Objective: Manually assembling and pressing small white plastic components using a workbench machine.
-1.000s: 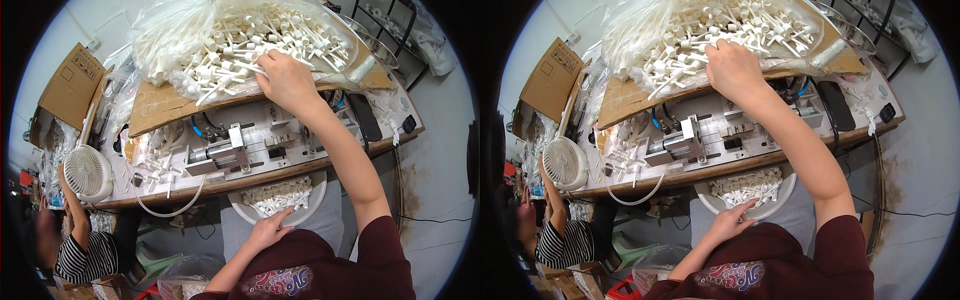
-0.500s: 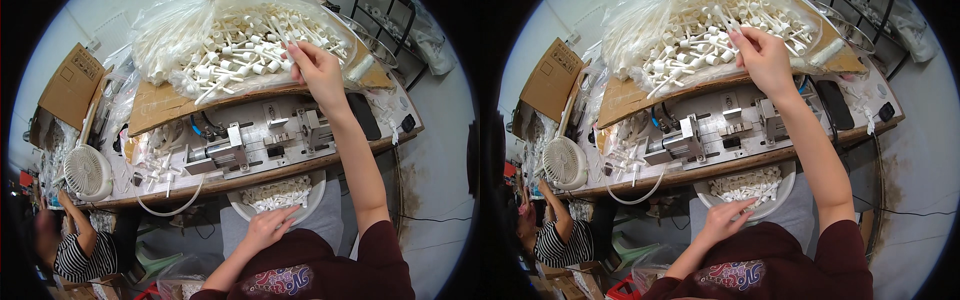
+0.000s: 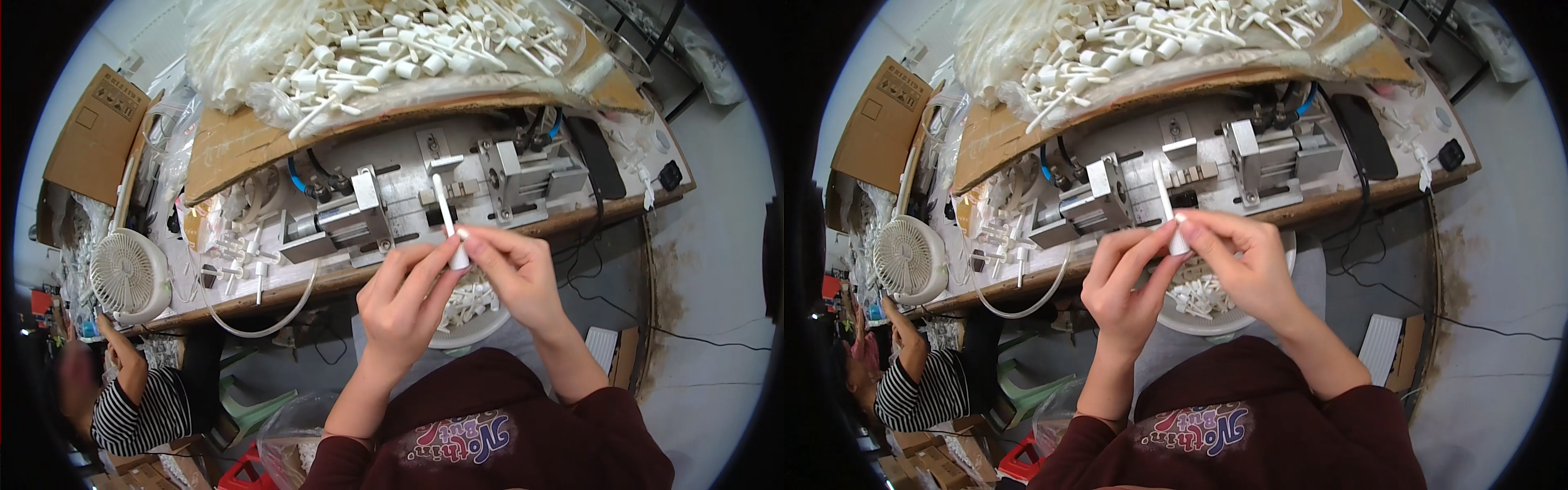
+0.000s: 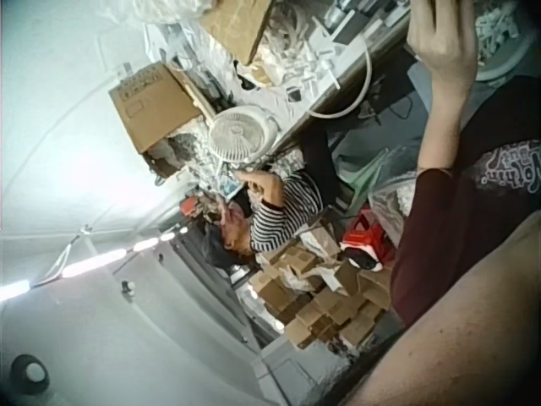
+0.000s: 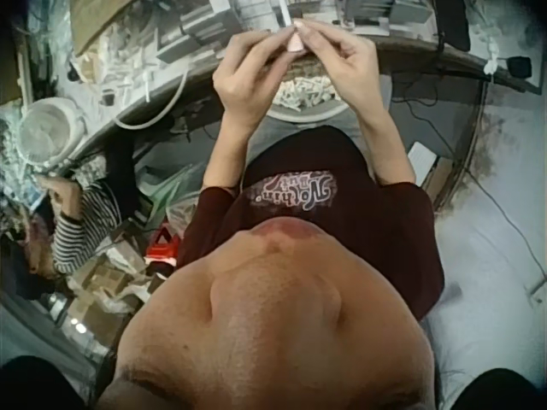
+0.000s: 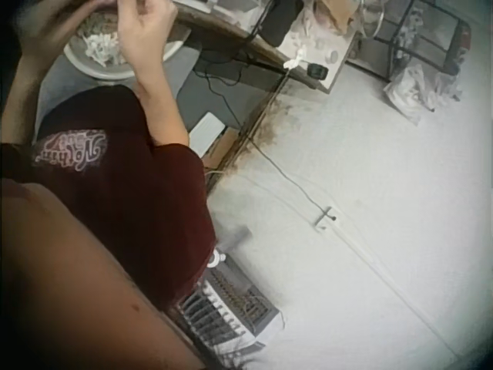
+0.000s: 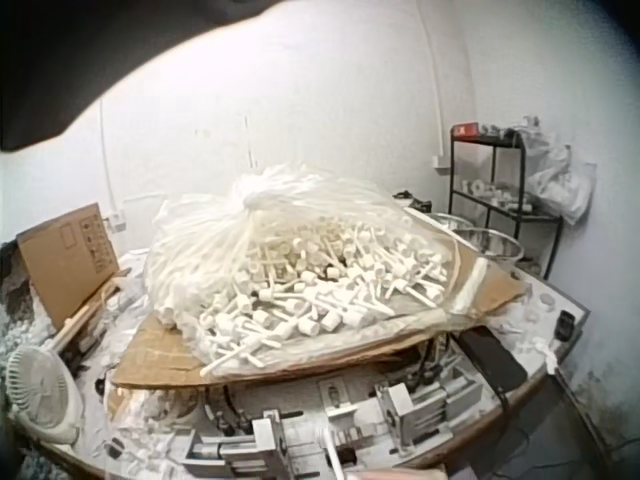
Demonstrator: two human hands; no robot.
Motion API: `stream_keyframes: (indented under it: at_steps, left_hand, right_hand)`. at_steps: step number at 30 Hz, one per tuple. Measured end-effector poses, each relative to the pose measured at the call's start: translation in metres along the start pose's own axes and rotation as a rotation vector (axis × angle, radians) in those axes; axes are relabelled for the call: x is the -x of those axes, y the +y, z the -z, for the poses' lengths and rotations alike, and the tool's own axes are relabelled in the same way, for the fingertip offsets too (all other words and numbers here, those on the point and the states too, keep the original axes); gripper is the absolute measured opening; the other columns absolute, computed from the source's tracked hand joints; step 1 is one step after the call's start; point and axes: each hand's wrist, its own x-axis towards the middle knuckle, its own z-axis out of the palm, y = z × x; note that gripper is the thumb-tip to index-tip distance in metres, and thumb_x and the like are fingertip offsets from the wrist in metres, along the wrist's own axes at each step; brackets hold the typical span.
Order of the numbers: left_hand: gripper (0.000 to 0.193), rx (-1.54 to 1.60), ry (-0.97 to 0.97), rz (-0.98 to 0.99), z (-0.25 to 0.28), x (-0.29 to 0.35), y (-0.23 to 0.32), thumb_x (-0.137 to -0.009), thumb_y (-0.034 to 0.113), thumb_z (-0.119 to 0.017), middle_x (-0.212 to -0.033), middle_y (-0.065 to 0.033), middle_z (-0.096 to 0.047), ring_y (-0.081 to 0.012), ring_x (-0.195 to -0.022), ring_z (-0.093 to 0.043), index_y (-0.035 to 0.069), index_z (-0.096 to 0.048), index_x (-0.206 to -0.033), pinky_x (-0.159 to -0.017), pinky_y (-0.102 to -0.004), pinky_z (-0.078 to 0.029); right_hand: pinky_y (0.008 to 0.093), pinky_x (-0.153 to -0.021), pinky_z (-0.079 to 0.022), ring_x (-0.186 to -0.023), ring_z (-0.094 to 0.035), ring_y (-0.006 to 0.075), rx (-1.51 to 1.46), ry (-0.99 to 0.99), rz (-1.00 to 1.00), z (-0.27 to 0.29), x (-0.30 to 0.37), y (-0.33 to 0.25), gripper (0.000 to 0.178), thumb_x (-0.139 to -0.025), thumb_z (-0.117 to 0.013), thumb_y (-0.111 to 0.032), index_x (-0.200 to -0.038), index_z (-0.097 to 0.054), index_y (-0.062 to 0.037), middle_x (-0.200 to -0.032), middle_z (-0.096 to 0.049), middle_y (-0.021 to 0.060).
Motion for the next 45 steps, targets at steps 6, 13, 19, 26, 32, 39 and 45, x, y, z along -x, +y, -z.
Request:
stream_keyframes:
  at_steps: [6, 13, 19, 26, 32, 39, 45]
  left_hand:
    - [0.03, -0.285, -0.141, -0.065, -0.016, -0.001, -0.014, -0.073, 0.007, -0.081, -0.106, -0.0059, -0.073, -0.0178, -0.073, -0.068, 0.005, -0.075, -0.102, -0.066, -0.0298, -0.054]
    - [0.024, -0.394, -0.235, -0.026, -0.025, -0.012, -0.025, -0.074, 0.014, -0.08, -0.113, -0.0013, -0.073, -0.018, -0.059, -0.063, 0.008, -0.075, -0.096, -0.058, -0.0284, -0.049]
    - [0.022, -0.378, -0.27, 0.031, -0.024, -0.014, -0.025, -0.074, 0.016, -0.081, -0.112, -0.001, -0.073, -0.0167, -0.059, -0.065, 0.009, -0.075, -0.094, -0.058, -0.028, -0.051]
    - [0.029, -0.288, -0.317, 0.072, -0.016, -0.016, -0.025, -0.074, 0.015, -0.081, -0.115, -0.005, -0.072, -0.016, -0.061, -0.068, 0.007, -0.074, -0.101, -0.06, -0.0269, -0.053]
    - [0.038, 0.247, -0.358, 0.02, 0.005, -0.02, 0.005, -0.071, 0.005, -0.082, -0.106, -0.0111, -0.072, -0.0232, -0.083, -0.071, 0.004, -0.073, -0.108, -0.072, -0.0315, -0.057]
    - [0.033, -0.017, -0.203, 0.074, 0.01, -0.021, 0.009, -0.07, 0.001, -0.081, -0.1, -0.0102, -0.073, -0.0221, -0.083, -0.071, 0.002, -0.074, -0.102, -0.072, -0.0321, -0.057]
    - [0.024, -0.318, -0.206, -0.061, -0.013, -0.009, -0.021, -0.075, 0.01, -0.079, -0.118, -0.0062, -0.071, -0.0215, -0.07, -0.068, 0.006, -0.074, -0.098, -0.066, -0.0296, -0.055]
  right_hand:
    - [0.0192, -0.057, -0.036, -0.062, -0.041, 0.0028, -0.107, 0.083, -0.089, 0.022, 0.01, -0.008, 0.027, -0.104, -0.05, -0.017, -0.115, -0.066, 0.0011, -0.072, -0.053, -0.0025]
    - [0.0196, -0.069, -0.039, -0.073, -0.047, 0.005, -0.175, 0.119, -0.05, 0.025, 0.018, 0.001, 0.023, -0.103, -0.049, -0.019, -0.112, -0.061, -0.0004, -0.081, -0.054, -0.0008]
    - [0.021, -0.083, -0.044, -0.09, -0.056, 0.0074, -0.177, 0.196, 0.066, 0.017, 0.013, 0.0, 0.019, -0.099, -0.058, -0.011, -0.113, -0.061, 0.0008, -0.102, -0.06, 0.0042]
    - [0.0216, -0.069, -0.045, -0.077, -0.057, 0.0071, -0.375, 0.125, -0.051, 0.025, 0.017, 0.003, 0.02, -0.098, -0.061, -0.01, -0.114, -0.06, 0.0023, -0.099, -0.066, 0.0079]
    - [0.0213, -0.06, -0.047, -0.068, -0.058, 0.0072, -0.441, 0.084, -0.148, 0.026, -0.003, -0.003, 0.02, -0.098, -0.062, -0.012, -0.112, -0.058, 0.001, -0.093, -0.066, 0.009]
    - [0.0215, -0.059, -0.045, -0.066, -0.055, 0.0047, 0.29, 0.113, 0.443, 0.024, -0.092, -0.042, 0.023, -0.086, -0.072, -0.011, -0.106, -0.065, -0.0017, -0.086, -0.065, 0.0011]
    - [0.0321, -0.07, -0.052, -0.079, -0.064, 0.0192, 1.062, 0.074, 0.517, 0.035, -0.206, -0.081, 0.049, -0.071, -0.077, -0.015, -0.117, -0.064, -0.0038, -0.104, -0.071, 0.0113]
